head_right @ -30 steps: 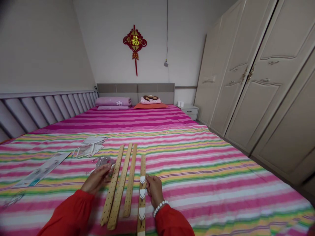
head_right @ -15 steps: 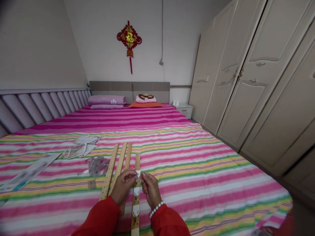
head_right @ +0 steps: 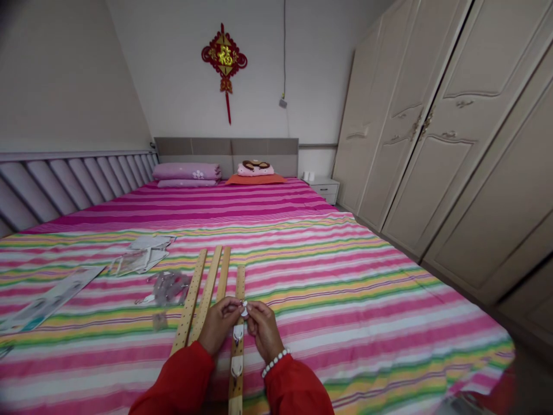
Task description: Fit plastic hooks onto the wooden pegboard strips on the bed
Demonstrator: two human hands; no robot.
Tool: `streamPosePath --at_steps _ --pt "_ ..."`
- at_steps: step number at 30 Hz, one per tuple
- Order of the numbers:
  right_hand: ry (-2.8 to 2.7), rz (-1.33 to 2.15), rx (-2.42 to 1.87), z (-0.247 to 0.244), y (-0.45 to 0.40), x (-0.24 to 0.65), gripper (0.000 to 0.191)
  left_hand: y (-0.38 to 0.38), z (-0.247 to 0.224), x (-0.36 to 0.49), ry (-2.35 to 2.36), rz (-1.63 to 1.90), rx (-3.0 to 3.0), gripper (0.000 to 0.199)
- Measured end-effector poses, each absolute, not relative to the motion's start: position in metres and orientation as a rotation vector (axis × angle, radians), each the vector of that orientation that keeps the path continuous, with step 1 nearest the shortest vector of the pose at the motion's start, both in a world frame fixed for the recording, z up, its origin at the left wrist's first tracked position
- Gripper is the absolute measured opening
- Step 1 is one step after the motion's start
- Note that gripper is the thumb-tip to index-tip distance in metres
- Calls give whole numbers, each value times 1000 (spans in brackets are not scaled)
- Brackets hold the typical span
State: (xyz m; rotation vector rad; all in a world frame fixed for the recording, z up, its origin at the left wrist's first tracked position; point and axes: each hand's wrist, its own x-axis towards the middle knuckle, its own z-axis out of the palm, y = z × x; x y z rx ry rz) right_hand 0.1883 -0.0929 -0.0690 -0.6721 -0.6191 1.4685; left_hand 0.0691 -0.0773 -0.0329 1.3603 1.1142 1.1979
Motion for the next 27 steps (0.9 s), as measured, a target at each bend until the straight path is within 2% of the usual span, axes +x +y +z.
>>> streamPosePath --at_steps 10,13,18,27 --pt "-640 1469 -681 -74 -91 188 20 -84 -35 65 1066 1227 1625 15" --pt "-646 1461 -687 -76 -91 187 21 -84 -36 66 1089 1237 1529 16" --pt "-646 1437 -718 -80 -90 187 22 -79 -37 68 1176 1221 1288 32" --pt "-552 1285 -849 -65 -86 179 30 -65 -37 69 1215 1317 1265 26"
